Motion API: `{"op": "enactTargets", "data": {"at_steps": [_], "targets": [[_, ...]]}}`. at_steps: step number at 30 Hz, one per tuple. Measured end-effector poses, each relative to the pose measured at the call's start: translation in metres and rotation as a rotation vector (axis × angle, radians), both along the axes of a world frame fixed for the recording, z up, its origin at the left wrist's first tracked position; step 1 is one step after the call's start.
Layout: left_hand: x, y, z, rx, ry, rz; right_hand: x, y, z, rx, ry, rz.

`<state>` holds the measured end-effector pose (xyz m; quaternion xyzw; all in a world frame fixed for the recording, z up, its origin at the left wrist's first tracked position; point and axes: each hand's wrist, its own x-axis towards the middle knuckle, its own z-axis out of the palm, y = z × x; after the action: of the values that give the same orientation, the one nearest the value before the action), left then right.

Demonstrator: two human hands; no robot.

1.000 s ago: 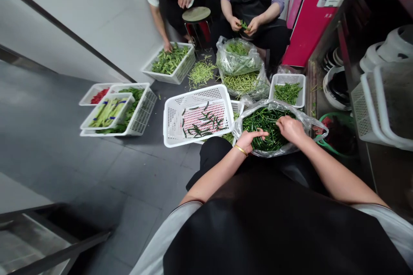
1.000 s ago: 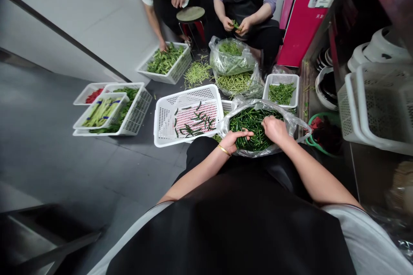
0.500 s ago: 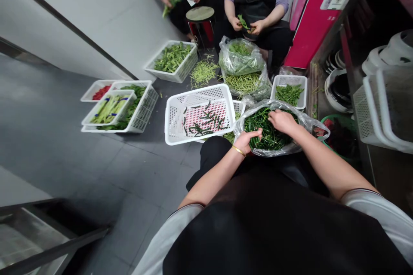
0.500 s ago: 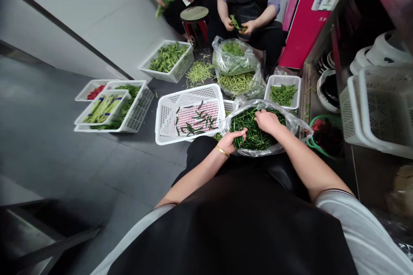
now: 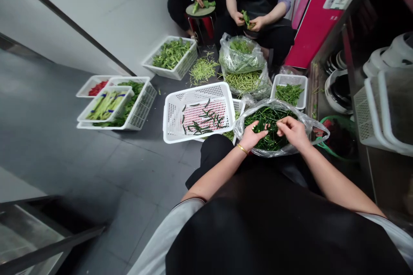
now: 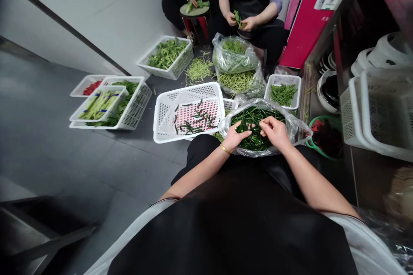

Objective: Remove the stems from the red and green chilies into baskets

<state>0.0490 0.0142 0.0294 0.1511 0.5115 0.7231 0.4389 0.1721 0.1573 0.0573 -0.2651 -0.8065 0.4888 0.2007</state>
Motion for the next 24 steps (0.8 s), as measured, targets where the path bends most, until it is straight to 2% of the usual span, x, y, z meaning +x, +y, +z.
{"op": "enactTargets", "data": {"at_steps": [3, 5, 7, 9, 13, 15, 18, 22, 24], "targets": [[0.003, -0.003, 0.0, -0.005, -0.022, -0.062, 0.001, -0.017, -0.005, -0.261, 0.097, 0.014], [0.004, -0.008, -0.001, 0.027, -0.131, -0.065, 0.002, -0.026, -0.009, -0.332, 0.09, 0.064], [0.006, -0.013, -0.002, 0.057, -0.224, -0.056, 0.005, -0.035, -0.014, -0.331, 0.044, 0.104], [0.01, -0.016, -0.002, 0.062, -0.263, -0.034, 0.007, -0.042, -0.019, -0.193, -0.019, 0.083], [0.02, -0.012, 0.002, 0.035, -0.196, 0.101, 0.003, -0.04, -0.023, 0.444, -0.295, 0.062], [0.016, -0.009, 0.007, 0.044, -0.128, 0.167, -0.004, -0.028, -0.02, 0.663, -0.539, 0.082], [-0.019, -0.011, 0.013, 0.06, -0.019, 0.287, -0.022, -0.006, -0.01, 0.788, -0.8, 0.103], [-0.111, -0.03, 0.006, -0.045, 0.096, 0.509, -0.06, 0.005, -0.002, 0.822, -0.794, 0.191], [-0.156, -0.043, -0.002, -0.146, 0.148, 0.524, -0.08, 0.001, -0.003, 0.809, -0.815, 0.248]]}}
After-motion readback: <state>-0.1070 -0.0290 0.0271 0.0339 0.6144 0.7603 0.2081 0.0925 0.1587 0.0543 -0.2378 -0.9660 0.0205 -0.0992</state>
